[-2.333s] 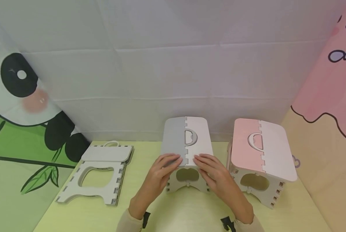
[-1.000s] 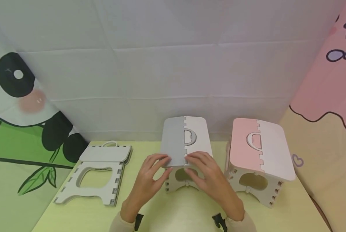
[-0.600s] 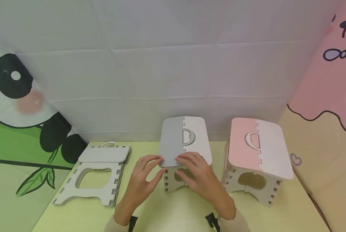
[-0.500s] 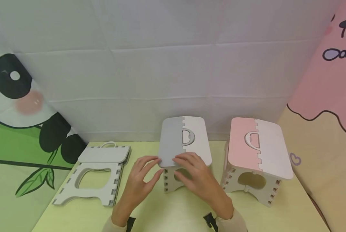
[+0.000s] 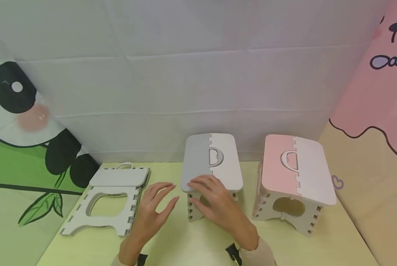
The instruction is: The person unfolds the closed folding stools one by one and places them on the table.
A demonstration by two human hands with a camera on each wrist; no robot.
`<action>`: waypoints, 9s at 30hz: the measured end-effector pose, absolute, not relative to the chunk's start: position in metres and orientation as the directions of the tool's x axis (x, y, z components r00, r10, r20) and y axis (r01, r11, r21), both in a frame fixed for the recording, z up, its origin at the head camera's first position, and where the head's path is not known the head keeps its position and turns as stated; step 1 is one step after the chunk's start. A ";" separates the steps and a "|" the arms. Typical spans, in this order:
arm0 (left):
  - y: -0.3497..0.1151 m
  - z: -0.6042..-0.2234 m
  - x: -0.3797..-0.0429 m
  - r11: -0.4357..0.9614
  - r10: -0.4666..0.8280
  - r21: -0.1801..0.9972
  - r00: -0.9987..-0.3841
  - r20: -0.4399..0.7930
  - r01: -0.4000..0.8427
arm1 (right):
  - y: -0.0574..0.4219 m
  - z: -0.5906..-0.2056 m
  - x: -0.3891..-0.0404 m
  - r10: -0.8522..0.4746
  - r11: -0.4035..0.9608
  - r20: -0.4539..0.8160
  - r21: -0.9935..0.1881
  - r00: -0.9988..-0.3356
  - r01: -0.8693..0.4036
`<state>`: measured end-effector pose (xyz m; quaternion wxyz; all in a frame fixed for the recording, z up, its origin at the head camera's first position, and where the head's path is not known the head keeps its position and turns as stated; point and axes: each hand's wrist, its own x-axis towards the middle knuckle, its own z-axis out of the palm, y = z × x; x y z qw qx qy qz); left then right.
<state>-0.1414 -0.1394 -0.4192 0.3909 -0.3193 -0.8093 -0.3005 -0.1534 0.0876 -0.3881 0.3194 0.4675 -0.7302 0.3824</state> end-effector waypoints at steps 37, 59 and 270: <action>-0.189 -0.431 -0.128 0.695 0.220 0.285 -0.573 0.789 0.660 | 0.034 -0.395 -0.156 -0.557 0.343 0.740 -0.209 -0.377 -0.916; -0.214 -0.442 -0.125 0.743 0.204 0.288 -0.614 0.762 0.604 | 0.010 -0.406 -0.152 -0.617 0.331 0.710 -0.157 -0.339 -0.931; -0.409 -0.522 -0.116 0.844 0.283 0.283 -0.827 0.485 0.455 | -0.173 -0.512 -0.161 -0.801 0.490 0.372 -0.045 -0.469 -0.871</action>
